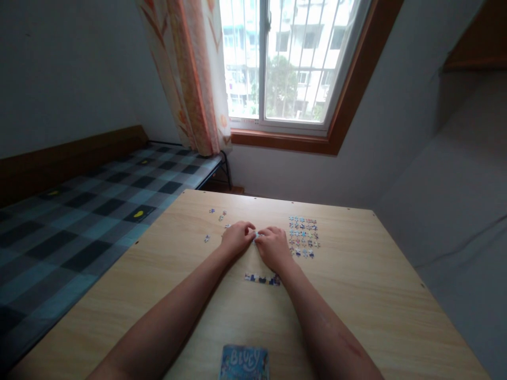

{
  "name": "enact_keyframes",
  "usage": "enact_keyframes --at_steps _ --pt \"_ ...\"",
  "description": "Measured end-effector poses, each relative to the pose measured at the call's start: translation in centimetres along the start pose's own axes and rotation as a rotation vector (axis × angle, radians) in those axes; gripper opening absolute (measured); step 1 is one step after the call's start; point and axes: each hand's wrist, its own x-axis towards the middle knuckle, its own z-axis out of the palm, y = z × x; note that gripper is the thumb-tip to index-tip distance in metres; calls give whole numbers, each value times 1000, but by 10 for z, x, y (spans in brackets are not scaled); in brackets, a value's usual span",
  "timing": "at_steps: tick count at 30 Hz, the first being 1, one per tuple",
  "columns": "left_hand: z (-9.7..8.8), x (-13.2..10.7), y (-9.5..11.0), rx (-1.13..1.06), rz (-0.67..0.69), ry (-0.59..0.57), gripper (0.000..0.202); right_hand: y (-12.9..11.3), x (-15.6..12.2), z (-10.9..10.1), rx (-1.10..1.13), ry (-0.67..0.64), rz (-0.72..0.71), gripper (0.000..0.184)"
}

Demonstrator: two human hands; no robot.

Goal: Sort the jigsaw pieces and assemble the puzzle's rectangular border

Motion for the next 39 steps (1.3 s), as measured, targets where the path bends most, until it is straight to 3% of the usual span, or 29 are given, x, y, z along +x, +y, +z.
enact_keyframes --at_steps 8,14,28,39 --pt "-2 3 0 7 -23 -22 19 10 2 -9 30 350 138 11" --pt "-4 6 -1 -31 -45 -49 21 19 -1 -7 -2 460 135 10" --pt "16 -4 7 111 0 49 28 30 -12 -5 41 608 183 13" --pt "17 -5 13 105 11 9 33 30 -15 -4 21 482 194 16"
